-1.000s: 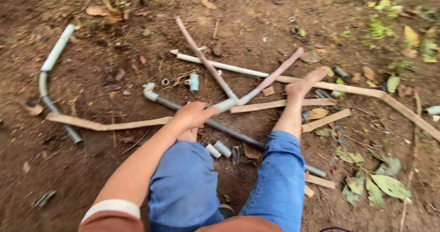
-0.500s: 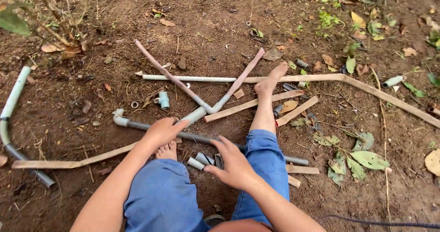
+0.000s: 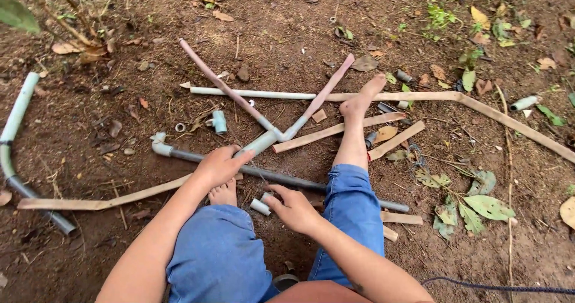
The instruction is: A person sitting on the ground uses a hacksaw blade to cut through a PVC pipe among a pile of scrap pipes.
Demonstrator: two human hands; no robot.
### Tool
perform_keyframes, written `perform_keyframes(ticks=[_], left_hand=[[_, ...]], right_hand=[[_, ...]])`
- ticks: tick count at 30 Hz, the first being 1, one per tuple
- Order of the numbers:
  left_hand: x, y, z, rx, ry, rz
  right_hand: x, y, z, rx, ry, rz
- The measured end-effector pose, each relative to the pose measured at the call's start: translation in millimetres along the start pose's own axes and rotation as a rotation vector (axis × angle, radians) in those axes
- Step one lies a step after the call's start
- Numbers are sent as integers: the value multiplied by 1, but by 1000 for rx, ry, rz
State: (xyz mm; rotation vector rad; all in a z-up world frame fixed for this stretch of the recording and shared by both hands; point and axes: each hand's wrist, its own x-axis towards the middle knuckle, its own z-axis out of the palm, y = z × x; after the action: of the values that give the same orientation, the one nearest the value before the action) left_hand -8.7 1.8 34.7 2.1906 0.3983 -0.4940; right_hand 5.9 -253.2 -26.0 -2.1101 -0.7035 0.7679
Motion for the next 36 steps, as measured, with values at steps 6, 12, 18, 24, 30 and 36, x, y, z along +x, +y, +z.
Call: perform_keyframes(ticks=[6,12,18,24,30,36], left_hand=[[22,-16,10,-111,9,46],[33,-30,25,59,80,136],[43,-32,30,226,188,78],[37,-35,23,297,304,21],[20,-18,7,298,306,55],[7,-8,4,358,251,87]], right_hand=[[9,65,20,435,-7,-2],[5,40,3,724,-65,161],[-1,39,4,791,-110,146],[-23,68,15,731,-106,185],[-13,64,11,658,-68,206],[-22,75,17,654,-116,186]])
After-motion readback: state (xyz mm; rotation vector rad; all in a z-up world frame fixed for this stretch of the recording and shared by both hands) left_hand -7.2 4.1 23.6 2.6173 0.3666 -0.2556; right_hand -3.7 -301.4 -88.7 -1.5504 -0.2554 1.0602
